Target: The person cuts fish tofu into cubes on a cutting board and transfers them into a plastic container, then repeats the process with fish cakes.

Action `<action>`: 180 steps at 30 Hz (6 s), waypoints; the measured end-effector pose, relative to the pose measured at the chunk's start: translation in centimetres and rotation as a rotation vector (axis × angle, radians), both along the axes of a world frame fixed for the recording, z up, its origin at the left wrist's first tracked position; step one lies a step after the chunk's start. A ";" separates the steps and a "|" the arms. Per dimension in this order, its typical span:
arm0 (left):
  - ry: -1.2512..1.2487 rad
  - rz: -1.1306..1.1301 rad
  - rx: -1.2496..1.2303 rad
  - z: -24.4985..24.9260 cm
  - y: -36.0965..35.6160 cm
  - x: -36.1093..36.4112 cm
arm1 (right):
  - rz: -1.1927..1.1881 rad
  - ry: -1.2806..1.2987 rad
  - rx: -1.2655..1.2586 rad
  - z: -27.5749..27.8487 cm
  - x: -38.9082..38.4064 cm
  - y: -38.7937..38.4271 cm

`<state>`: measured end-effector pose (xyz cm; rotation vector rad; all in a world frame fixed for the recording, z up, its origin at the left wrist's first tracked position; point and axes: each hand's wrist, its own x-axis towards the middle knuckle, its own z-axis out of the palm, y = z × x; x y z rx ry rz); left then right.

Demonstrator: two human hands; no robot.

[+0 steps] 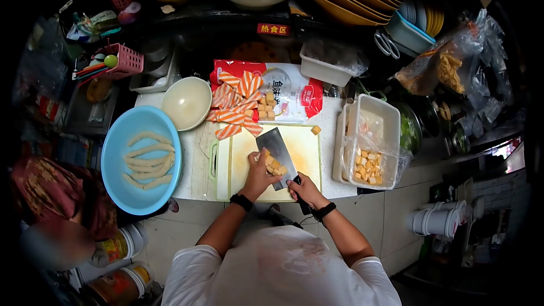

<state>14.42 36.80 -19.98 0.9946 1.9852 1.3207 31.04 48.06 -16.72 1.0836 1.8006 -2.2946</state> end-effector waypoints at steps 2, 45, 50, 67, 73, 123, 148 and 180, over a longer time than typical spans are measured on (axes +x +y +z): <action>-0.032 -0.004 -0.009 1.3 0.0 0.0 | -0.005 0.001 0.012 0.7 0.1 -0.1; 1.043 -1.003 0.386 11.8 18.3 14.3 | -0.981 -0.286 0.982 14.6 16.0 0.3; 0.733 -0.874 0.654 15.4 17.0 15.0 | -0.956 -0.243 0.978 15.4 15.4 -0.8; 0.810 -0.229 -0.275 5.4 14.5 -12.6 | -1.092 -0.068 0.953 16.2 22.2 -3.8; 0.979 -0.398 -0.312 3.4 17.1 -16.1 | -1.061 -0.046 0.916 16.3 20.1 -3.6; 0.660 -0.345 -0.331 -0.4 20.3 -15.6 | -0.823 0.018 0.808 14.7 15.7 -6.4; 0.337 -0.158 -0.028 2.7 -0.7 -6.3 | 0.044 -0.260 0.933 7.6 6.7 -2.0; 0.594 -0.327 0.070 7.6 12.9 -11.9 | 0.034 -0.290 0.972 7.5 10.9 -2.3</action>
